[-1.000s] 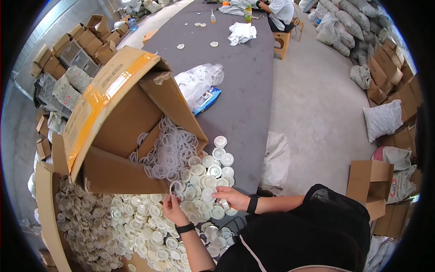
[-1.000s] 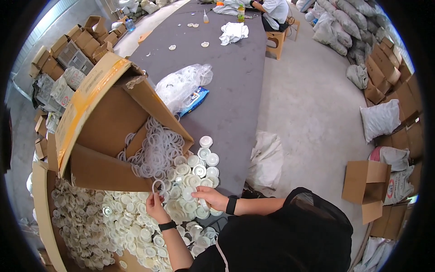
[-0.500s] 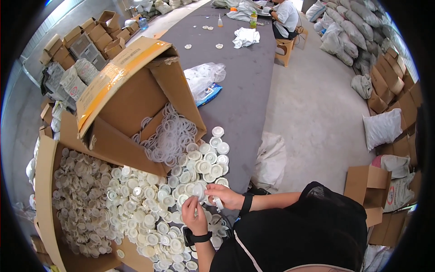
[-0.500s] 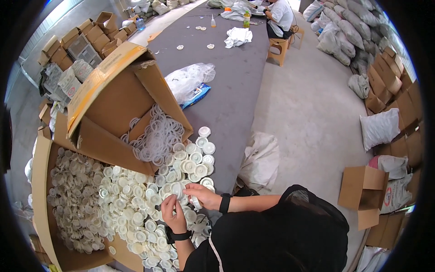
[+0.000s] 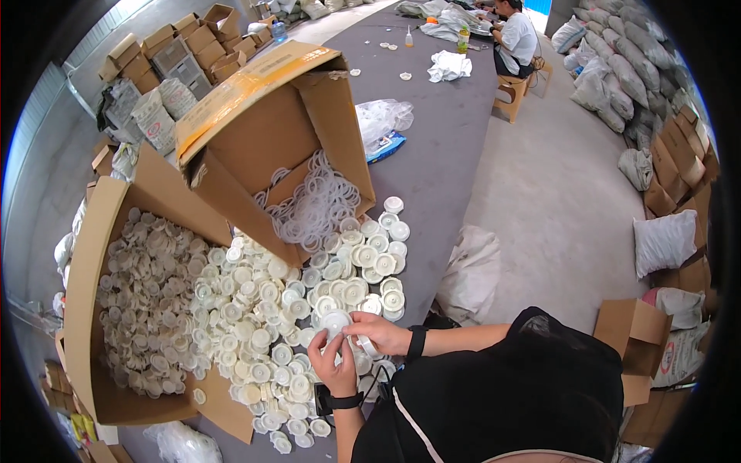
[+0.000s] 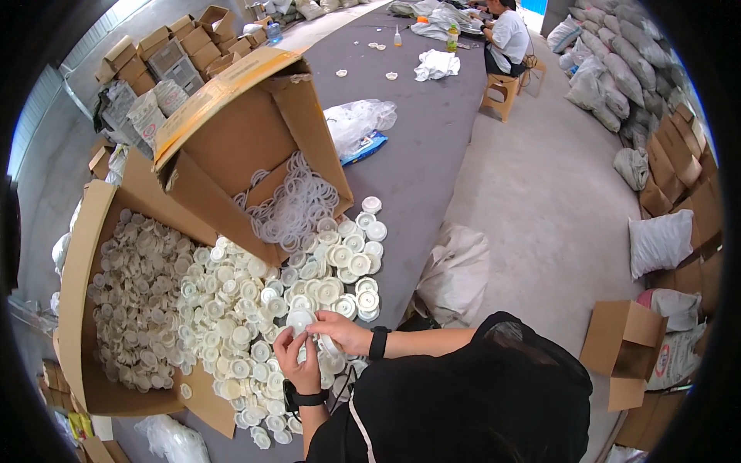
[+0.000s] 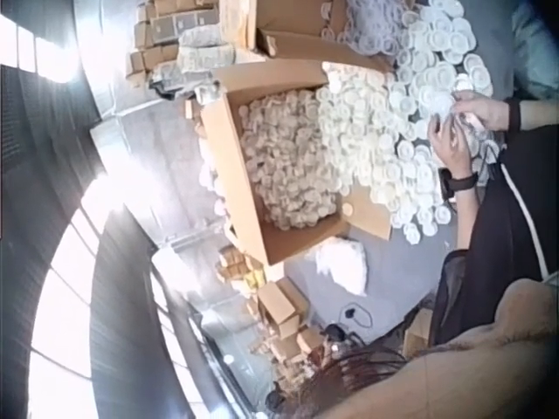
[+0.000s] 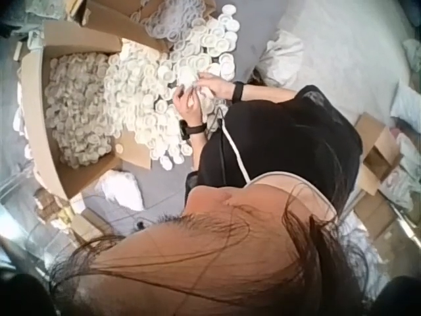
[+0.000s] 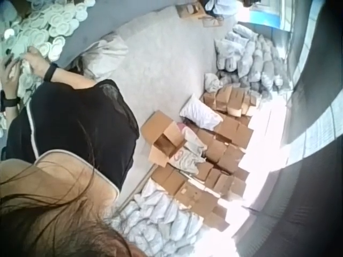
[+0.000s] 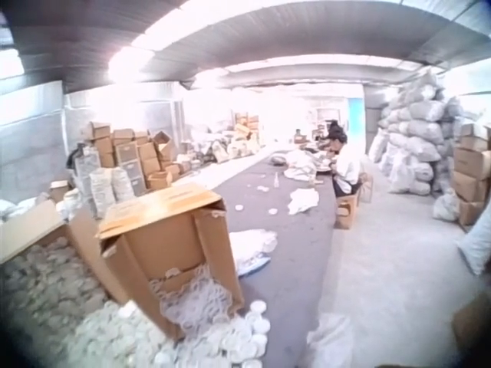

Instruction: Sorting and inspecting small white plastic components at a factory workbench.

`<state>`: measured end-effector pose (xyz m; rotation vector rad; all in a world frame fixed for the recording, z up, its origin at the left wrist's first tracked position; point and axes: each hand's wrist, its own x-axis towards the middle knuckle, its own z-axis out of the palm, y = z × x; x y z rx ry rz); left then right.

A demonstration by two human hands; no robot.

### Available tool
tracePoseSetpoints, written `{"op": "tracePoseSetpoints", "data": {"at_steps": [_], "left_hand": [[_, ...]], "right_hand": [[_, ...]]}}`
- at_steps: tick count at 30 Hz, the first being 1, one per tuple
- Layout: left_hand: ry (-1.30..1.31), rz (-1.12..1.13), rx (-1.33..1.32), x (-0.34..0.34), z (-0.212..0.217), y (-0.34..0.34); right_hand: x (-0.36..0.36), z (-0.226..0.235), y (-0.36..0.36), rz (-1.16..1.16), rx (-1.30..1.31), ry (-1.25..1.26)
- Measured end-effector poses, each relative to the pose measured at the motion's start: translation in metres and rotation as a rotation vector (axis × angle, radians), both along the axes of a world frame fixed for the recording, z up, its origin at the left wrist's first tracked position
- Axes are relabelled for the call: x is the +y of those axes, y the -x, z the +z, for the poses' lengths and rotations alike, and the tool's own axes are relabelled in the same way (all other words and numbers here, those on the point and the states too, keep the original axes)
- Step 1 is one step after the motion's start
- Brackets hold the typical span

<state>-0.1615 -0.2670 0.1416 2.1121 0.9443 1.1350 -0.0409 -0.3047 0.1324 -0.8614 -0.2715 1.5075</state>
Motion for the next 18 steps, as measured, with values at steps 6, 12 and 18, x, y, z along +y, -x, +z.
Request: {"op": "tracePoseSetpoints", "data": {"at_steps": [6,12,18], "left_hand": [[0.358,0.117,-0.353,-0.006,-0.005,0.014],[0.913,-0.009,-0.741,0.001,-0.011,0.021],[1.111,-0.155,-0.919,0.005,-0.016,0.021]], "right_hand": [[0.0,0.001,0.016,0.009,0.022,0.023],[0.001,0.011,0.025,-0.025,-0.029,0.01],[0.002,0.011,0.026,-0.023,-0.009,0.041]]}}
